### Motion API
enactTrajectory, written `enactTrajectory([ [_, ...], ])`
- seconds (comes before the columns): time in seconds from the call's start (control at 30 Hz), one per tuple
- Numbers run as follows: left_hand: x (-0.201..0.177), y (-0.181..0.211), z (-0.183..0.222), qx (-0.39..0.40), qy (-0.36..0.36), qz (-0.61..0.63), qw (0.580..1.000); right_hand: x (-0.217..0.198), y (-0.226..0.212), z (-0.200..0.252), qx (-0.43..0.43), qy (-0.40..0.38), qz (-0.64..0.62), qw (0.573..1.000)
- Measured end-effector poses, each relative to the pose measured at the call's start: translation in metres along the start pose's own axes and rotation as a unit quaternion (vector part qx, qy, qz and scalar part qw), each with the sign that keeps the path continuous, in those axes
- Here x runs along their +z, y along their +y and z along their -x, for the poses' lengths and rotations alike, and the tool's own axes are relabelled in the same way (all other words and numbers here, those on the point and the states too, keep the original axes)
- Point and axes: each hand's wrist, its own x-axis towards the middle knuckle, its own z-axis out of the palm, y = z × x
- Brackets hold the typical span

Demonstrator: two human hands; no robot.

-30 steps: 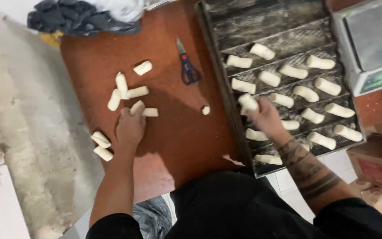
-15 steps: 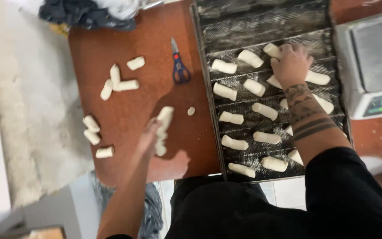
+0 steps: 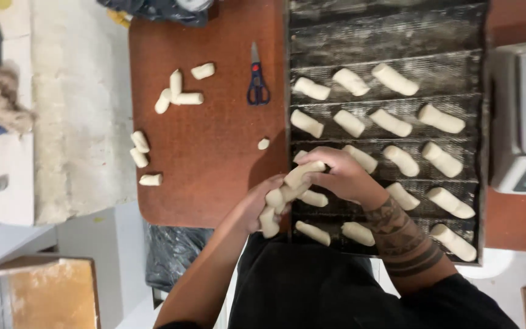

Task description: Using a dough divider machine, cutting dough strips with scissors, and arranging pieces on baking trays.

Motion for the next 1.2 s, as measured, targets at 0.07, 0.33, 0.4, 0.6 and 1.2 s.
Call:
enactTrajectory([
  [0.07, 0.024, 0.002, 0.014, -0.015, -0.006, 0.008, 1.000, -0.015, 0.041, 0.015, 0.068, 0.066, -0.020, 0.995],
  [0.33, -0.009, -0.028, 0.029, -0.012, 0.029, -0.001, 0.999, -0.176, 0.074, 0.010, -0.036, 0.295, 0.234, 0.926],
  [0.4, -0.009, -0.031, 0.032, -0.016, 0.034, 0.003, 0.999, -0.211, 0.096, 0.002, -0.034, 0.286, 0.336, 0.897],
  [0.6, -0.004, -0.031, 0.029, -0.008, 0.038, 0.014, 0.999, -0.238, 0.126, 0.007, -0.063, 0.244, 0.634, 0.732],
  [1.2, -0.012, -0.031, 0.027, 0.010, -0.054, 0.138, 0.989, -0.003, 0.018, 0.007, 0.203, 0.037, -0.094, 0.974],
])
